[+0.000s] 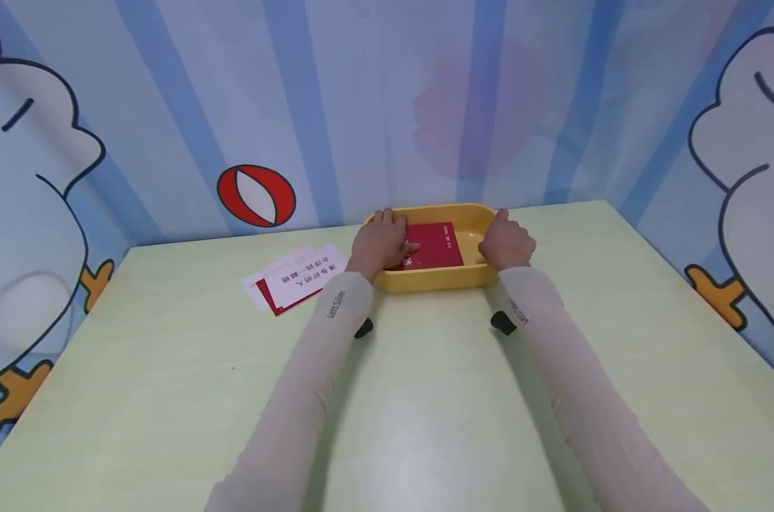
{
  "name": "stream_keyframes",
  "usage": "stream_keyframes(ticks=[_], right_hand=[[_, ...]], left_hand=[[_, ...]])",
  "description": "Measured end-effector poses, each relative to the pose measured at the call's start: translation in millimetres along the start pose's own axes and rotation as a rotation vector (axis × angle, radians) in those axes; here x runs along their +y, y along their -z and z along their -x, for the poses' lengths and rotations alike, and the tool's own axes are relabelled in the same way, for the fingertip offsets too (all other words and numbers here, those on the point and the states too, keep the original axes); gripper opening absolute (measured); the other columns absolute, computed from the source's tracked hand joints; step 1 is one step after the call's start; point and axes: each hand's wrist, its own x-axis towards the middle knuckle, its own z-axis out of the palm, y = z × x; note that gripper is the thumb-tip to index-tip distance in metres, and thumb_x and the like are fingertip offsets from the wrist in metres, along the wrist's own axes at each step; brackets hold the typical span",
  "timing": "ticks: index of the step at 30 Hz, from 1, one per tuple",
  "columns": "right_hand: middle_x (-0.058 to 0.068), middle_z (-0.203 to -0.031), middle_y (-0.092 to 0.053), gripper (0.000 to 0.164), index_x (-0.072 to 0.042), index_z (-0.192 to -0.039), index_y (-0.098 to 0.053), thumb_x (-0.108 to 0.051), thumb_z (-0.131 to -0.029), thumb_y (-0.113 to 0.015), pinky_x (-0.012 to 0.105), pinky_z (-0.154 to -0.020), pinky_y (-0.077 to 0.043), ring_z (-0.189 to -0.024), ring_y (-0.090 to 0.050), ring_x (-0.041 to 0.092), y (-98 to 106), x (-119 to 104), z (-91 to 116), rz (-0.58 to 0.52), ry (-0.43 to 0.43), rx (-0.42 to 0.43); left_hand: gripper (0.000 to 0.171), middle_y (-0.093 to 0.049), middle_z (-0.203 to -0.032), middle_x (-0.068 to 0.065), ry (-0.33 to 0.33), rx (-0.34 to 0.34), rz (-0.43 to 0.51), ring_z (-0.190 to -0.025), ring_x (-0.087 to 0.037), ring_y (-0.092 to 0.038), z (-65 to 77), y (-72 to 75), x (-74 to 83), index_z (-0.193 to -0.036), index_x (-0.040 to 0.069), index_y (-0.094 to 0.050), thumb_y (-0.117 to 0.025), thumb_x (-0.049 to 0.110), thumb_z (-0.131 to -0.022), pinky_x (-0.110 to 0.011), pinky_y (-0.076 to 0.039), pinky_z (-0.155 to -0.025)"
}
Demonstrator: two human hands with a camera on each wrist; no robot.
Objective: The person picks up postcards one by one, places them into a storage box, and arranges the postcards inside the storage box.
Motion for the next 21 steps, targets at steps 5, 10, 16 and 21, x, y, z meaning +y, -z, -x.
stream_keyframes(ticks=[5,10,16,21], right_hand=[[0.025,-0.117,-0.06,0.059,0.003,-0.14,-0.029,-0.022,-0.094,-0.056,0.054,-0.096,-0.05,-0.101,-0.063,0.039,0.9,-0.1,1.1,0.002,-0.004,-0.009],[0.025,-0.117,-0.06,0.06,0.003,-0.141,-0.029,-0.022,-0.094,-0.055,0.054,-0.096,-0.05,-0.098,-0.062,0.038,1.9,-1.2,1.0,0.006,0.002,-0.005],[0.026,-0.117,-0.06,0.061,0.003,-0.142,-0.028,-0.022,-0.094,-0.055,0.054,-0.095,-0.05,-0.099,-0.062,0.039,3.7,-2.0,0.6,0.005,0.015,-0.007],[0.026,-0.118,-0.06,0.063,0.003,-0.143,-0.027,-0.023,-0.093,-0.054,0.054,-0.093,-0.051,-0.101,-0.062,0.04,5.2,3.7,2.3,0.005,0.008,-0.018]], left_hand=[[0.065,-0.046,-0.135,-0.013,-0.007,-0.007,-0.002,-0.119,-0.023,-0.042,1.6,2.4,0.4,-0.14,0.01,-0.041,-0.054,0.054,-0.093,-0.039,-0.046,-0.106],[0.065,-0.046,-0.134,-0.012,-0.007,0.005,-0.017,-0.119,-0.023,-0.042,1.6,3.8,-0.6,-0.138,0.009,-0.041,-0.054,0.054,-0.093,-0.039,-0.046,-0.106],[0.067,-0.046,-0.135,-0.012,0.005,0.005,-0.039,-0.119,-0.023,-0.042,1.3,5.8,-0.2,-0.138,0.009,-0.042,-0.053,0.056,-0.093,-0.039,-0.046,-0.107],[0.066,-0.046,-0.134,-0.011,0.001,-0.006,-0.044,-0.119,-0.022,-0.043,-0.1,4.1,5.4,-0.138,0.009,-0.043,-0.055,0.056,-0.093,-0.038,-0.047,-0.106]])
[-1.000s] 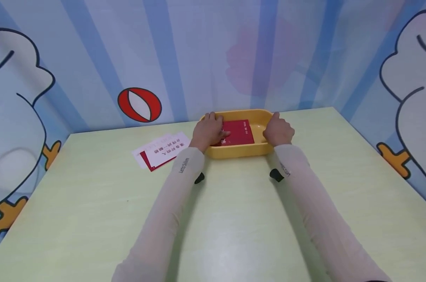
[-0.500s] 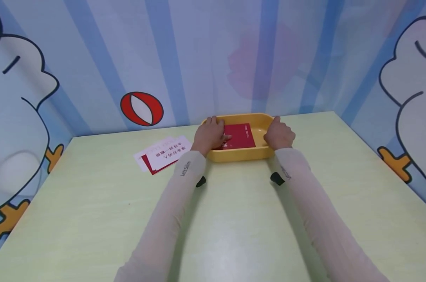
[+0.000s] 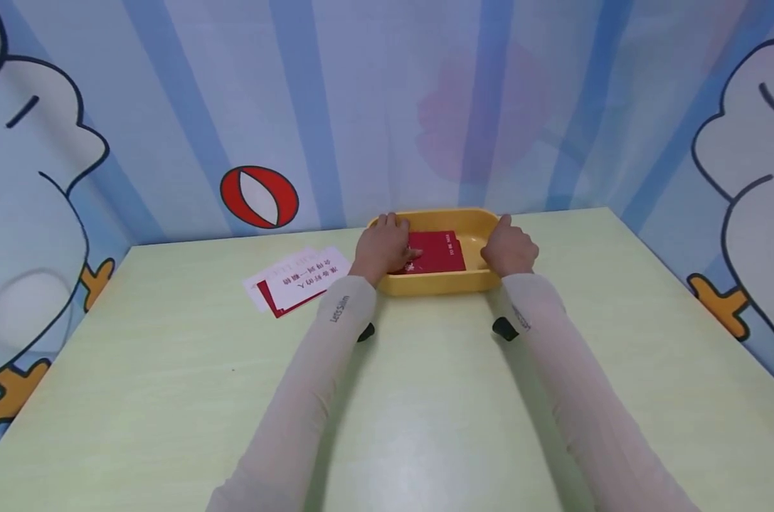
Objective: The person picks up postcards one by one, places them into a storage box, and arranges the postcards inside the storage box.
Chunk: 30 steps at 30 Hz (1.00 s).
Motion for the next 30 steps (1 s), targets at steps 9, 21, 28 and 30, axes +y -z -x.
stream_keyframes(ticks=[9,21,28,30], right_hand=[[0.026,-0.119,-0.06,0.063,0.003,-0.144,-0.025,-0.024,-0.094,-0.053,0.054,-0.093,-0.051,-0.103,-0.062,0.04,3.0,6.2,2.3,0.006,-0.022,-0.017],[0.026,-0.121,-0.058,0.063,0.002,-0.145,-0.024,-0.022,-0.094,-0.053,0.054,-0.095,-0.051,-0.103,-0.062,0.04,5.0,5.7,2.0,-0.014,-0.039,0.002],[0.026,-0.121,-0.059,0.064,0.002,-0.147,-0.022,-0.022,-0.095,-0.052,0.054,-0.094,-0.052,-0.104,-0.063,0.041,4.9,8.3,1.8,-0.011,-0.044,0.006],[0.026,-0.121,-0.059,0.065,0.002,-0.147,-0.022,-0.022,-0.095,-0.052,0.054,-0.093,-0.052,-0.105,-0.063,0.041,5.2,9.3,1.9,-0.012,-0.042,0.01]], left_hand=[[0.064,-0.046,-0.138,-0.012,-0.024,-0.006,-0.051,-0.122,-0.022,-0.042,0.7,1.5,7.4,-0.137,0.01,-0.045,-0.053,0.056,-0.093,-0.037,-0.048,-0.105],[0.062,-0.05,-0.132,-0.01,-0.033,-0.003,-0.072,-0.122,-0.022,-0.043,-4.9,-0.7,7.5,-0.133,0.011,-0.049,-0.053,0.058,-0.092,-0.037,-0.046,-0.106],[0.061,-0.05,-0.132,-0.009,-0.031,-0.006,-0.071,-0.121,-0.022,-0.043,-2.5,2.0,10.6,-0.134,0.011,-0.049,-0.057,0.054,-0.092,-0.037,-0.043,-0.11],[0.061,-0.05,-0.131,-0.01,-0.036,-0.001,-0.072,-0.121,-0.022,-0.043,-1.5,3.4,11.4,-0.134,0.011,-0.049,-0.056,0.054,-0.092,-0.037,-0.043,-0.109]])
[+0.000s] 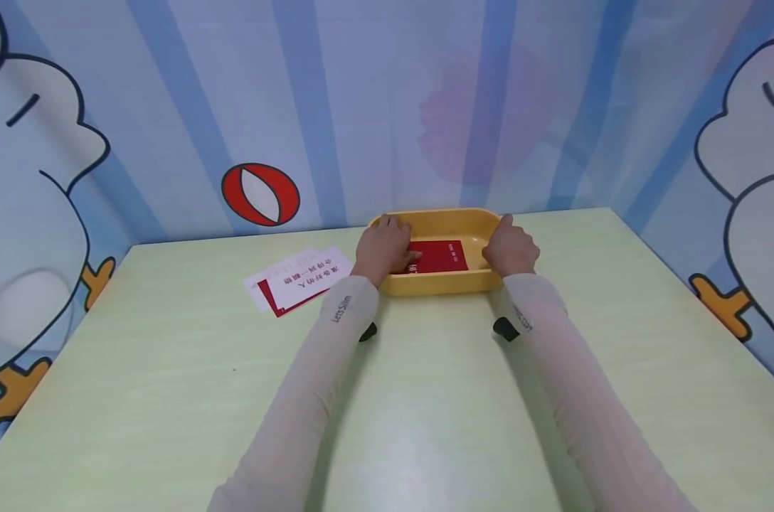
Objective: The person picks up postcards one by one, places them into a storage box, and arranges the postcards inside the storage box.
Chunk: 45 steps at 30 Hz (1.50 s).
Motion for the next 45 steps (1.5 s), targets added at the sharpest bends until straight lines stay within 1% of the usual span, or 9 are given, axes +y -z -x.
stream_keyframes(ticks=[9,12,17,22,28,33,36,42,45], right_hand=[[0.026,-0.123,-0.058,0.065,0.001,-0.148,-0.021,-0.022,-0.095,-0.051,0.055,-0.096,-0.05,-0.108,-0.061,0.042,-1,4,-1,-0.013,-0.005,-0.009],[0.025,-0.123,-0.058,0.063,0.001,-0.146,-0.023,-0.021,-0.095,-0.052,0.055,-0.097,-0.05,-0.106,-0.061,0.04,-2,2,-1,-0.019,-0.012,-0.01],[0.025,-0.124,-0.058,0.062,0.0,-0.145,-0.025,-0.022,-0.094,-0.053,0.055,-0.096,-0.051,-0.106,-0.062,0.04,-2,-5,-2,-0.03,0.003,0.003],[0.025,-0.124,-0.059,0.063,0.0,-0.146,-0.024,-0.022,-0.094,-0.052,0.055,-0.093,-0.052,-0.108,-0.063,0.041,-1,-7,0,-0.029,0.01,0.013],[0.026,-0.124,-0.059,0.063,0.0,-0.147,-0.023,-0.022,-0.095,-0.051,0.054,-0.091,-0.053,-0.108,-0.063,0.041,1,-3,2,-0.026,0.012,0.003],[0.026,-0.124,-0.058,0.063,0.0,-0.148,-0.022,-0.021,-0.095,-0.051,0.053,-0.091,-0.053,-0.107,-0.063,0.041,1,-1,0,-0.025,0.014,-0.002],[0.025,-0.126,-0.058,0.066,-0.001,-0.15,-0.019,-0.021,-0.095,-0.05,0.054,-0.092,-0.053,-0.108,-0.062,0.041,0,0,-2,-0.022,0.005,-0.009],[0.025,-0.128,-0.056,0.065,-0.002,-0.149,-0.021,-0.02,-0.095,-0.051,0.054,-0.094,-0.052,-0.111,-0.061,0.041,2,-2,-1,-0.039,0.001,-0.009],[0.025,-0.128,-0.056,0.064,-0.002,-0.149,-0.021,-0.02,-0.095,-0.05,0.054,-0.094,-0.051,-0.111,-0.061,0.041,2,-3,-1,-0.036,0.002,-0.012]], left_hand=[[0.057,-0.052,-0.128,-0.009,-0.011,0.022,0.003,-0.118,-0.022,-0.044,1.0,-1.0,1.5,-0.132,0.01,-0.051,-0.054,0.053,-0.094,-0.036,-0.045,-0.108],[0.056,-0.052,-0.129,-0.01,-0.014,0.019,0.011,-0.118,-0.023,-0.043,0.9,-1.7,-0.4,-0.131,0.01,-0.051,-0.054,0.053,-0.094,-0.037,-0.045,-0.108],[0.056,-0.051,-0.13,-0.01,0.002,0.022,0.023,-0.121,-0.023,-0.043,0.9,-0.2,-6.5,-0.132,0.01,-0.05,-0.053,0.052,-0.095,-0.038,-0.044,-0.108],[0.056,-0.052,-0.13,-0.011,-0.01,0.014,0.05,-0.122,-0.024,-0.044,0.2,0.7,-9.5,-0.133,0.009,-0.049,-0.054,0.051,-0.095,-0.039,-0.042,-0.111],[0.053,-0.05,-0.135,-0.01,-0.024,0.017,0.123,-0.124,-0.025,-0.043,-2.8,0.6,-7.2,-0.137,0.01,-0.045,-0.053,0.044,-0.097,-0.041,-0.037,-0.115],[0.051,-0.05,-0.136,-0.01,-0.044,0.023,0.136,-0.125,-0.026,-0.043,-4.7,0.4,-6.9,-0.138,0.011,-0.045,-0.051,0.042,-0.099,-0.041,-0.037,-0.115],[0.049,-0.051,-0.133,-0.011,-0.063,0.03,0.15,-0.123,-0.026,-0.045,-4.4,1.2,-7.9,-0.136,0.01,-0.046,-0.049,0.042,-0.099,-0.04,-0.039,-0.113],[0.041,-0.055,-0.121,-0.009,-0.108,0.081,0.255,-0.107,-0.023,-0.051,-3.7,4.3,-13.2,-0.128,0.01,-0.052,-0.05,0.04,-0.1,-0.038,-0.047,-0.102],[0.04,-0.056,-0.122,-0.009,-0.12,0.097,0.297,-0.104,-0.023,-0.052,-2.7,5.0,-14.3,-0.128,0.01,-0.052,-0.049,0.04,-0.1,-0.038,-0.049,-0.099]])
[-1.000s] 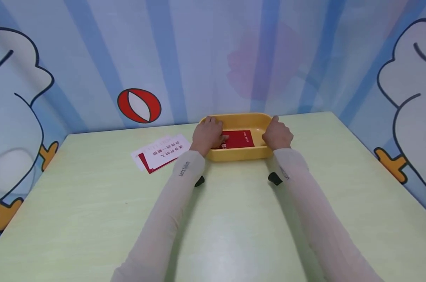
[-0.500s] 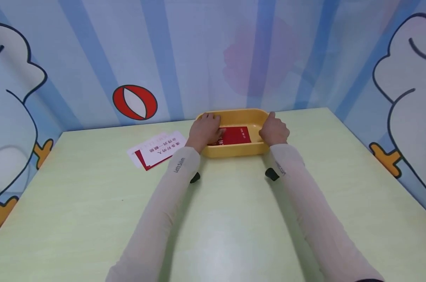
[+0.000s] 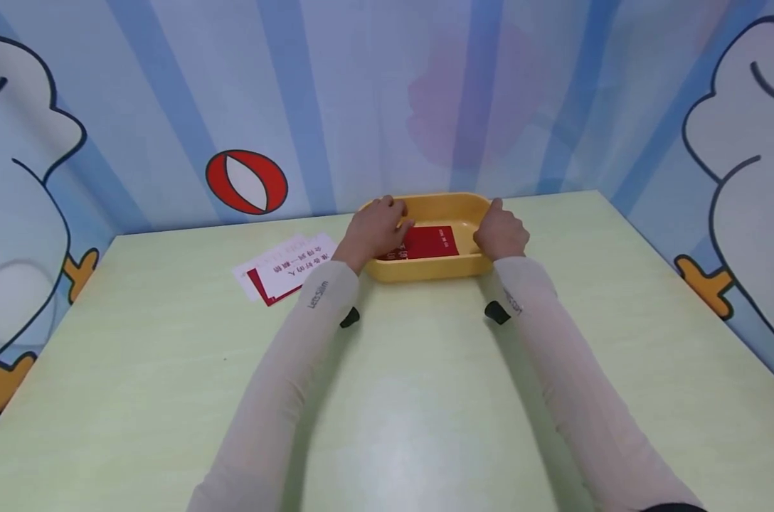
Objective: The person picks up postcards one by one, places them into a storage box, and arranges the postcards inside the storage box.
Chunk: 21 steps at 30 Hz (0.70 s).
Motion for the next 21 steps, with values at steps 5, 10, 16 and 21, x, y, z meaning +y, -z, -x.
stream_keyframes(ticks=[5,10,16,21], right_hand=[[0.026,-0.127,-0.057,0.063,-0.001,-0.148,-0.022,-0.02,-0.095,-0.05,0.055,-0.094,-0.051,-0.11,-0.061,0.042,-1,2,-2,0.016,0.006,0.0],[0.026,-0.125,-0.057,0.064,-0.002,-0.148,-0.021,-0.02,-0.094,-0.051,0.055,-0.094,-0.05,-0.109,-0.061,0.042,-1,4,-5,0.021,0.005,0.003],[0.026,-0.127,-0.056,0.065,-0.002,-0.149,-0.02,-0.02,-0.095,-0.05,0.056,-0.096,-0.05,-0.109,-0.06,0.042,-1,6,-4,0.017,-0.006,-0.016],[0.025,-0.125,-0.057,0.062,-0.001,-0.146,-0.023,-0.02,-0.095,-0.051,0.056,-0.095,-0.05,-0.107,-0.061,0.041,-2,5,-2,0.02,-0.004,0.0]], left_hand=[[0.041,-0.054,-0.125,-0.009,0.011,-0.003,0.025,-0.106,-0.023,-0.052,-0.5,3.2,1.9,-0.13,0.011,-0.051,-0.047,0.041,-0.101,-0.04,-0.05,-0.099],[0.045,-0.053,-0.128,-0.01,0.018,-0.014,0.02,-0.11,-0.025,-0.05,-2.7,14.0,7.9,-0.133,0.011,-0.048,-0.043,0.043,-0.102,-0.042,-0.049,-0.099],[0.049,-0.051,-0.132,-0.007,0.083,-0.012,-0.002,-0.116,-0.023,-0.047,-3.0,27.8,9.3,-0.136,0.015,-0.047,-0.042,0.048,-0.101,-0.041,-0.046,-0.104],[0.049,-0.052,-0.131,-0.008,0.083,-0.012,-0.057,-0.119,-0.025,-0.045,2.1,32.1,1.5,-0.135,0.013,-0.048,-0.042,0.048,-0.101,-0.044,-0.043,-0.106]])
